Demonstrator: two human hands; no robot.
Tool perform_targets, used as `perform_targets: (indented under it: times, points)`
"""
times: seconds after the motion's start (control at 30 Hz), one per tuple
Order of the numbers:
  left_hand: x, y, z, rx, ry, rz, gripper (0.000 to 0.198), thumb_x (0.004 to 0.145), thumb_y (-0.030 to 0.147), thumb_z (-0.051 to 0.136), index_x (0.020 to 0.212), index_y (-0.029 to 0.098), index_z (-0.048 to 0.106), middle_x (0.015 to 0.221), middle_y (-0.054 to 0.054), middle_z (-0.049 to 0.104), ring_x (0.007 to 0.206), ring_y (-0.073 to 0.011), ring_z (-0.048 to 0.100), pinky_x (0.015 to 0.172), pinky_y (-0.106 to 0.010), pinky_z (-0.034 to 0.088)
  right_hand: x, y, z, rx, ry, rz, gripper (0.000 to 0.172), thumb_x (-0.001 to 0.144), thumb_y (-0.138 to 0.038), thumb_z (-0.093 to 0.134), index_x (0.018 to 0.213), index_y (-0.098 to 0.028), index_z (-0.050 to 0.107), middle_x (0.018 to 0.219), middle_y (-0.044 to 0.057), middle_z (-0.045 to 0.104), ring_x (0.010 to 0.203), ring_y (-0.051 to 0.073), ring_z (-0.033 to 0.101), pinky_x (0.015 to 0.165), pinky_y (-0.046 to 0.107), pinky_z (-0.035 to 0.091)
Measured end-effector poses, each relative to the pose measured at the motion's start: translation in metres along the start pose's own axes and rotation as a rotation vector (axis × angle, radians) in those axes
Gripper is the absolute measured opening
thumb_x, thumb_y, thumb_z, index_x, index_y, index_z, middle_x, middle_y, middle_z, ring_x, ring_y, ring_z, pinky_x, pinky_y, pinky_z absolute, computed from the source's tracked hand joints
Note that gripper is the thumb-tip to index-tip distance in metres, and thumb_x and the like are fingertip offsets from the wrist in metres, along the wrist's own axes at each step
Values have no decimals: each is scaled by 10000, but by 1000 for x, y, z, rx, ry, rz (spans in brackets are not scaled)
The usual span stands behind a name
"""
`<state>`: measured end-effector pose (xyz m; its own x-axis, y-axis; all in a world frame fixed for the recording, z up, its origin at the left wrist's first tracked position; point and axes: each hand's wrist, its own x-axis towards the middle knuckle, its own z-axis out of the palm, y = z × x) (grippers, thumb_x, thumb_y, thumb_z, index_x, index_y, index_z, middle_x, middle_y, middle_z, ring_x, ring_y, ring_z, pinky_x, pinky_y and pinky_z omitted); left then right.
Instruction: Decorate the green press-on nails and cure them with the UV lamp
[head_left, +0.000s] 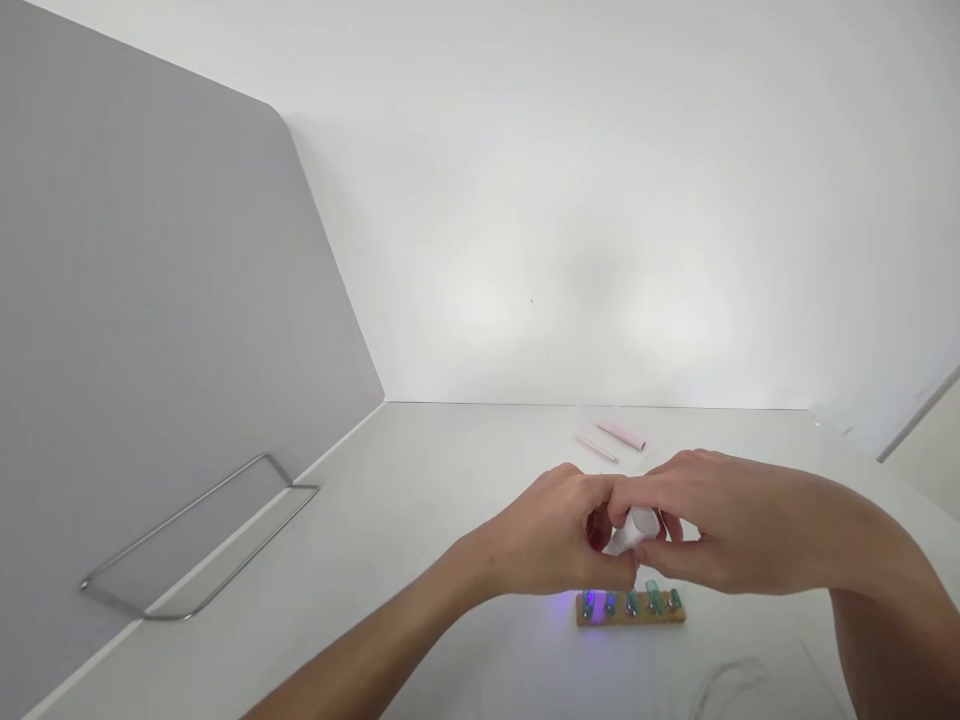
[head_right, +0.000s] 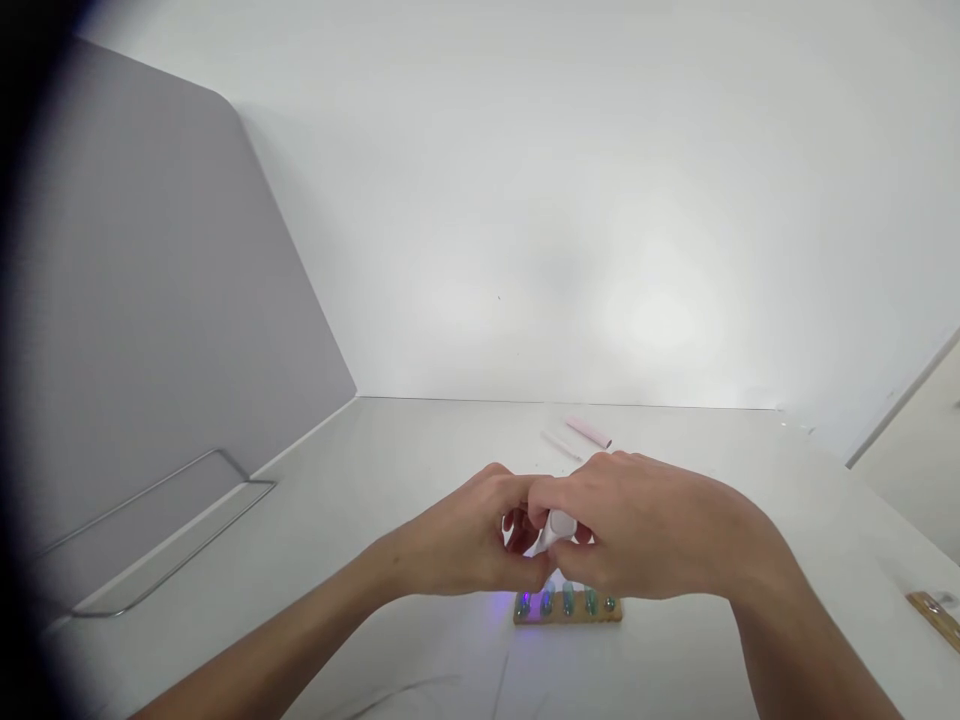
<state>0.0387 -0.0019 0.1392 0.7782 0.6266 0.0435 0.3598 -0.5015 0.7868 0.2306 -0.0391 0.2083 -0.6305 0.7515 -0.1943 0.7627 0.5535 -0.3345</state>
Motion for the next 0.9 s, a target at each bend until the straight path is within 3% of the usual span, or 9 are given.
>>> perform_targets:
  times: [0.23,0.4,0.6,0.8,0.9]
  points:
    - [0,-6,4,-218,65,57,107,760,125,669,837,191,635,736,66,608,625,-90,543,545,-186,425,-2,2,3,-16,48,-24,214,889,-145,459,881,-269,634,844,-15,724,751,208,675,625,319,465]
    - [2,-5,8,-311,83,143,283,761,39,620,949,220,731,893,58,669,633,-62,550,599,-169,455,-3,-2,2,-29,57,-22,196,869,-136,444,831,-256,594,802,-12,701,729,211,663,605,321,443]
    - [5,-5,14,-302,97,114,176,789,89,624,895,205,705,849,59,654,657,-77,554,612,-180,463,-4,3,3,-31,53,15,191,855,-133,451,810,-259,588,802,-10,708,747,224,670,619,329,440]
    - [4,-6,16,-242,72,108,199,822,132,602,963,226,707,867,49,658,656,-89,538,623,-200,461,-5,0,0,-16,16,58,213,834,-101,442,789,-257,580,816,-20,736,796,232,692,610,321,428]
    - [4,-6,15,-199,76,59,98,790,150,627,874,199,642,800,45,628,650,-102,532,595,-210,443,-5,-2,-1,-25,2,89,227,826,-88,441,805,-265,581,827,-32,747,822,233,691,622,316,429]
